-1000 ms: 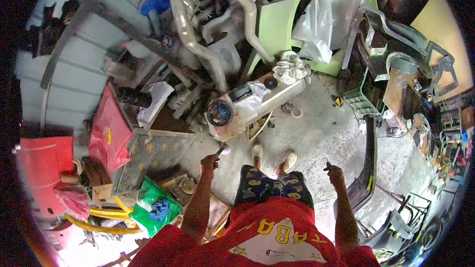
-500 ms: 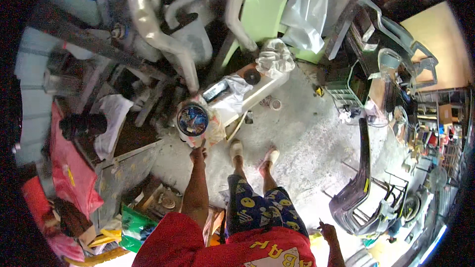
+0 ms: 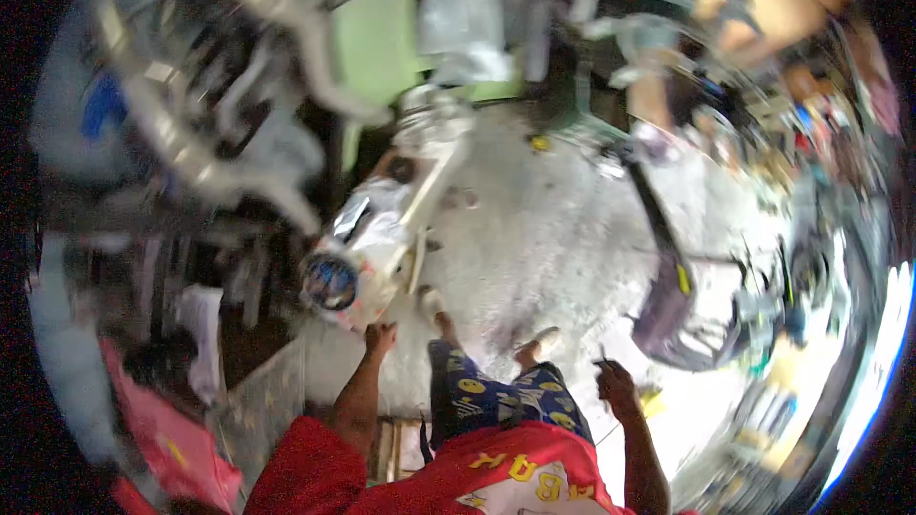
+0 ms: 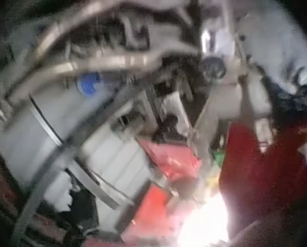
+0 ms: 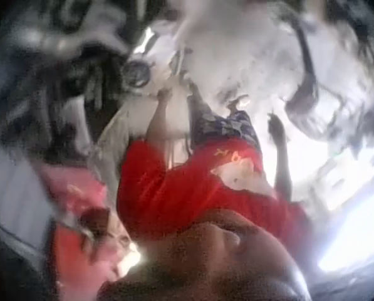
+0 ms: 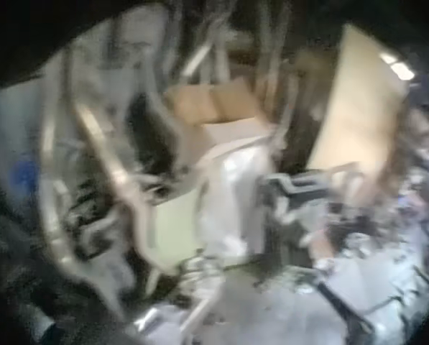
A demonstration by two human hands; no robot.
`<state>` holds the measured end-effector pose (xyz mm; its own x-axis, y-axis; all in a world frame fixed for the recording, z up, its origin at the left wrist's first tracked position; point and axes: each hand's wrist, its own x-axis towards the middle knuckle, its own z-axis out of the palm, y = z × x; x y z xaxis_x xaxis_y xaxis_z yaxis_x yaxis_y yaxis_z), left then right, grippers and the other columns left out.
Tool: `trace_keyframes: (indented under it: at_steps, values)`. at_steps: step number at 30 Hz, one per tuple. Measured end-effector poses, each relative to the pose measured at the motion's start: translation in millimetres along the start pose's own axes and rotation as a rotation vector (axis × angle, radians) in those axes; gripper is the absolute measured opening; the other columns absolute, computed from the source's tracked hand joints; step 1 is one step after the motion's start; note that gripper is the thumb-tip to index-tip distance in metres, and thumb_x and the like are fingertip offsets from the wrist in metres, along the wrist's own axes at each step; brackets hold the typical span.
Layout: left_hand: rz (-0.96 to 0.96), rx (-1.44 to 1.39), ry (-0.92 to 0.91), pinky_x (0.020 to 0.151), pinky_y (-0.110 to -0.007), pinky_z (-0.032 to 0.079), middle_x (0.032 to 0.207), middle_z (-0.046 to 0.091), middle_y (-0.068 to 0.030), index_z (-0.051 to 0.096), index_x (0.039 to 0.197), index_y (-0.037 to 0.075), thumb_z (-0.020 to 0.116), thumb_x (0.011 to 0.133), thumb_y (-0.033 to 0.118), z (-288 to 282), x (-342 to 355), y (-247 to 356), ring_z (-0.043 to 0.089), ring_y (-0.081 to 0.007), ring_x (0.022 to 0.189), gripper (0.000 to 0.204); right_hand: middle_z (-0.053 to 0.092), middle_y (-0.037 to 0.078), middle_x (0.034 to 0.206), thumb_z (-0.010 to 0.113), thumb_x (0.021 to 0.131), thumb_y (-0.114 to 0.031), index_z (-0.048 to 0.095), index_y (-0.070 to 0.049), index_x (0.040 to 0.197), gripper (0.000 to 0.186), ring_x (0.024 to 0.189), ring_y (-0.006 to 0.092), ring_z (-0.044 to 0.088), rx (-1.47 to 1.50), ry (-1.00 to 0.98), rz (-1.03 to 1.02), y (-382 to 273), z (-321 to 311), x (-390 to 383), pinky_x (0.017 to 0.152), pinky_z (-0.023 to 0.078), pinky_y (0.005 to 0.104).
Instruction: Apply adhesive or repair compound to a car bumper or body part using a brush.
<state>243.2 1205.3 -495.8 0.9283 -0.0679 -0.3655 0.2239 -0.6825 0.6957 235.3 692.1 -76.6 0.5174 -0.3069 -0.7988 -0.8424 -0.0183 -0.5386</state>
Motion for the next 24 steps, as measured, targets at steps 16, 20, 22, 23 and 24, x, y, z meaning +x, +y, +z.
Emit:
trace_keyframes:
  at_steps: [16, 20, 22, 23, 24]
  values:
    - [0.201, -0.617, -1.465, 0.078, -0.026, 0.051, 0.112, 0.070, -0.0073, 0.067, 0.116, 0.005, 0.062, 0.097, 0.028, 98.0, -135.8, 612.7, 0.065, -0.0125, 0.092, 0.031, 0.059, 0.001, 0.094, 0.061, 0.100, -0.024, 0.055, 0.002, 0.132, 0.042, 0.086, 0.0135, 0.060, 1.303, -0.044, -0.523, 131.5, -151.2, -108.3, 0.082, 0.051, 0.0289]
    - [0.298, -0.177, -1.413, 0.078, -0.028, 0.052, 0.102, 0.073, -0.0089, 0.067, 0.115, 0.004, 0.064, 0.097, 0.021, 151.3, -242.2, 698.9, 0.068, -0.0150, 0.087, 0.026, 0.063, 0.003, 0.097, 0.064, 0.098, -0.020, 0.058, 0.000, 0.130, 0.038, 0.091, 0.0136, 0.063, 1.327, 0.076, -0.471, 178.7, -210.4, -116.9, 0.080, 0.052, 0.0279]
    - [0.365, -0.152, -1.340, 0.074, -0.027, 0.053, 0.093, 0.073, -0.0093, 0.068, 0.113, 0.002, 0.062, 0.098, 0.022, 186.4, -273.7, 719.4, 0.068, -0.0148, 0.079, 0.025, 0.064, 0.005, 0.101, 0.064, 0.097, -0.020, 0.058, -0.001, 0.130, 0.039, 0.095, 0.0138, 0.063, 1.293, 0.133, -0.465, 194.7, -247.9, -131.4, 0.080, 0.052, 0.0279]
    - [0.377, -0.111, -1.336, 0.071, -0.026, 0.053, 0.092, 0.073, -0.0107, 0.068, 0.110, 0.001, 0.060, 0.099, 0.021, 201.0, -284.0, 730.3, 0.067, -0.0135, 0.075, 0.025, 0.066, 0.007, 0.105, 0.064, 0.097, -0.021, 0.059, -0.001, 0.130, 0.039, 0.099, 0.0140, 0.063, 1.226, 0.193, -0.459, 205.1, -266.4, -136.4, 0.081, 0.052, 0.0279]
    - [0.370, -0.094, -1.344, 0.071, -0.026, 0.053, 0.092, 0.073, -0.0107, 0.068, 0.110, 0.001, 0.060, 0.099, 0.021, 214.2, -293.3, 740.6, 0.067, -0.0135, 0.075, 0.025, 0.066, 0.007, 0.105, 0.064, 0.097, -0.021, 0.059, -0.001, 0.130, 0.039, 0.099, 0.0140, 0.063, 1.244, 0.196, -0.452, 220.6, -281.2, -139.7, 0.081, 0.052, 0.0279]
